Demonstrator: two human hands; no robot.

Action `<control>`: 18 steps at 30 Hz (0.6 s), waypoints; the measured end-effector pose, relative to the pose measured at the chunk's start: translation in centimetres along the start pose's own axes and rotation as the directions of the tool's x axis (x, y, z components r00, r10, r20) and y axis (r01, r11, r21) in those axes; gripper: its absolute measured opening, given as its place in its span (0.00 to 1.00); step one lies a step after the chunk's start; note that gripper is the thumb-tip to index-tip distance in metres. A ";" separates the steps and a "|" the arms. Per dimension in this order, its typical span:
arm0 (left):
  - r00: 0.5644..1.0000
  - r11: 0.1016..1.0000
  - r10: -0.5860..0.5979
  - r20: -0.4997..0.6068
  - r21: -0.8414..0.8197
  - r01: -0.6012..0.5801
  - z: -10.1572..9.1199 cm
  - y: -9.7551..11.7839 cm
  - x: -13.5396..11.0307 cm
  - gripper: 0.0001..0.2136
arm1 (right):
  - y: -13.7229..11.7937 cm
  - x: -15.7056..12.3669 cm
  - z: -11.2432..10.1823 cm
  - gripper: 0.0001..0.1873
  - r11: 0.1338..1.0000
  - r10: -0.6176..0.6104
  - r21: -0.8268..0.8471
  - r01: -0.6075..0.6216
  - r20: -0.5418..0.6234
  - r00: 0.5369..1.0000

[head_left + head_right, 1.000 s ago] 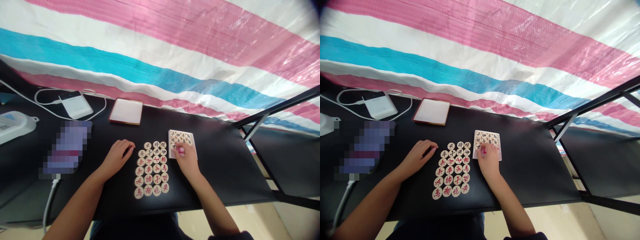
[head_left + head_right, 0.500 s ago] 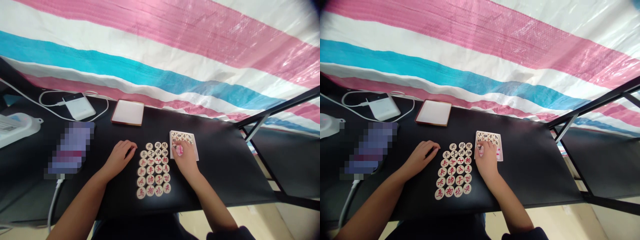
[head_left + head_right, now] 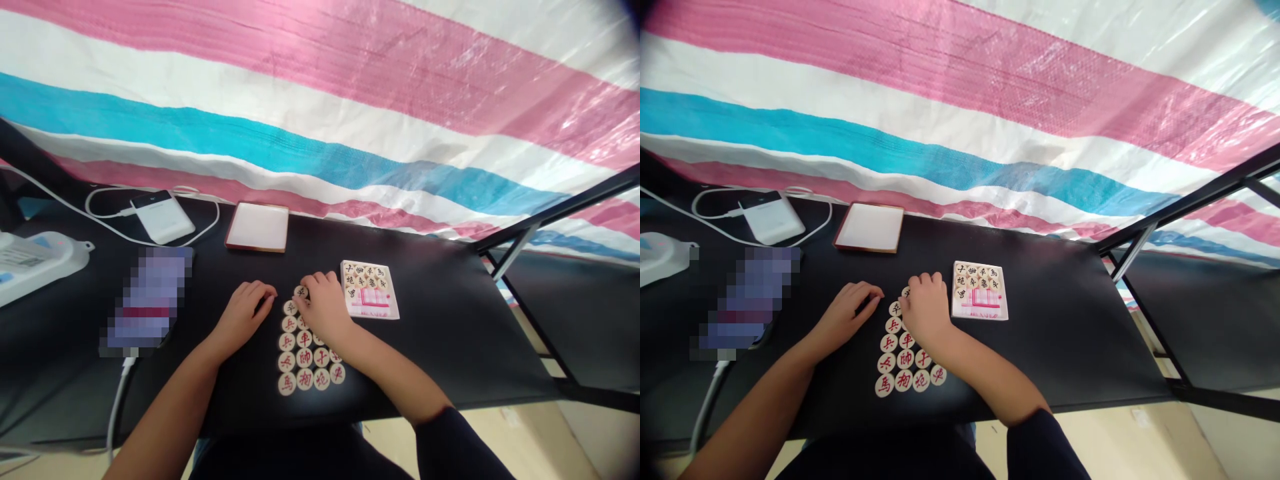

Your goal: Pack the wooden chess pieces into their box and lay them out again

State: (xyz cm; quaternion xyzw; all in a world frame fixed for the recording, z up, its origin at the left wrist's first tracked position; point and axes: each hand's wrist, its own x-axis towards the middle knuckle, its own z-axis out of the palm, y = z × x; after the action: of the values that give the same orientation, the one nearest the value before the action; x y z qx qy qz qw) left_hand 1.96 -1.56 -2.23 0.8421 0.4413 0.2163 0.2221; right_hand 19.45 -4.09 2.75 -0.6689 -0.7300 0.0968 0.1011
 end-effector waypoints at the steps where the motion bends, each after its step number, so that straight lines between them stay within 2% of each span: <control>1: 1.000 1.000 0.004 0.000 0.003 -0.004 0.0 0.0 0.0 0.08 | -0.3 0.2 0.0 0.10 1.000 0.001 -0.029 -0.001 0.016 1.000; 4: 1.000 1.000 0.009 -0.003 0.012 -0.009 0.0 0.0 0.0 0.08 | -0.7 0.5 0.1 0.10 0.997 0.007 -0.071 -0.004 0.040 0.999; 8: 1.000 1.000 0.006 0.004 0.016 -0.006 0.1 -0.1 0.0 0.09 | -0.7 0.3 0.1 0.10 0.998 0.000 -0.061 -0.001 -0.013 1.000; 18: 1.000 1.000 -0.006 -0.002 0.009 0.006 0.2 -0.3 -0.1 0.09 | 0.7 -1.3 -1.0 0.12 0.989 0.031 0.148 -0.004 -0.178 0.984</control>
State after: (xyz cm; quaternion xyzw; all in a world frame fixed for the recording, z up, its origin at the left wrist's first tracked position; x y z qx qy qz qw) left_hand 1.82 -1.52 -2.61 0.8416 0.4451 0.2144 0.2185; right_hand 20.51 -5.29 3.46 -0.6720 -0.7029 0.0905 0.2149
